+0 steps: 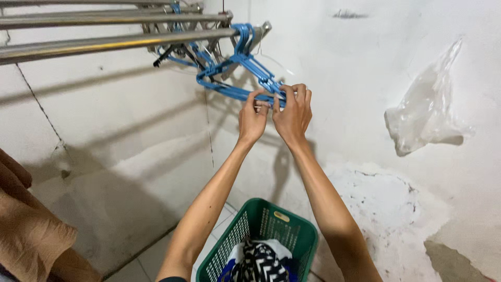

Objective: The person takes a patterned shirt, a brown garment, and a blue shirt from a green laundry basket one by one, places each onto a blue plastic hanger, and hangs them on a metal clothing rack.

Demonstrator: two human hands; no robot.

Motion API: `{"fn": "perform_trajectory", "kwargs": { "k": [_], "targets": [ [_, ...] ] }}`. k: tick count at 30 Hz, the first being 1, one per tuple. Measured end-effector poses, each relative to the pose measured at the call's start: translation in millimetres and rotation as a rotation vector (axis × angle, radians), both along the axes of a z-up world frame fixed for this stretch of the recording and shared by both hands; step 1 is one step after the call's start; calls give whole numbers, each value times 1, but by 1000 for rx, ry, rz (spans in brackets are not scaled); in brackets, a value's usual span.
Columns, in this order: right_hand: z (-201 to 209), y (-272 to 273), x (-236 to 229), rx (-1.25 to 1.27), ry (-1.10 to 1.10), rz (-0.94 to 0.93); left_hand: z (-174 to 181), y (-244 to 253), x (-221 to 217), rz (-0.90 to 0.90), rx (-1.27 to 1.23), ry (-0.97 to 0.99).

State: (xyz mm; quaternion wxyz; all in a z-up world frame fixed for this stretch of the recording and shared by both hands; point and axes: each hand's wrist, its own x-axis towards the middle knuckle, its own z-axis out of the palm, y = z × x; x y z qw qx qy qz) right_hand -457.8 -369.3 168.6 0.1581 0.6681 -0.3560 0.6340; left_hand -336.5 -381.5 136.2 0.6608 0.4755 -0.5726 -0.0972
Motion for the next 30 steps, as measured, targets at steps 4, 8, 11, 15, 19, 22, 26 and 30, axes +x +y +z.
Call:
{"fn": "perform_trajectory", "kwargs": {
  "k": [4, 8, 11, 15, 19, 22, 26, 30],
  "targets": [
    [5, -26, 2, 58, 100, -40, 10, -27, 7, -75, 27, 67],
    [-4, -42, 4, 143, 131, 8, 9, -56, 17, -51, -10, 53],
    [-2, -46, 4, 165, 111, 59, 8, -61, 23, -5, -113, 51],
    [2, -40, 1, 25, 81, 82, 10, -54, 27, -53, -56, 105],
    [9, -31, -1, 41, 98, 62, 11, -48, 25, -109, -82, 69],
    [13, -27, -2, -42, 95, 18, 11, -45, 25, -4, -94, -65],
    [18, -26, -6, -51, 80, 29, 14, -41, 24, -25, -96, -73],
    [20, -26, -8, -18, 23, 81, 15, -38, 22, -38, -130, -66]
  ]
}}
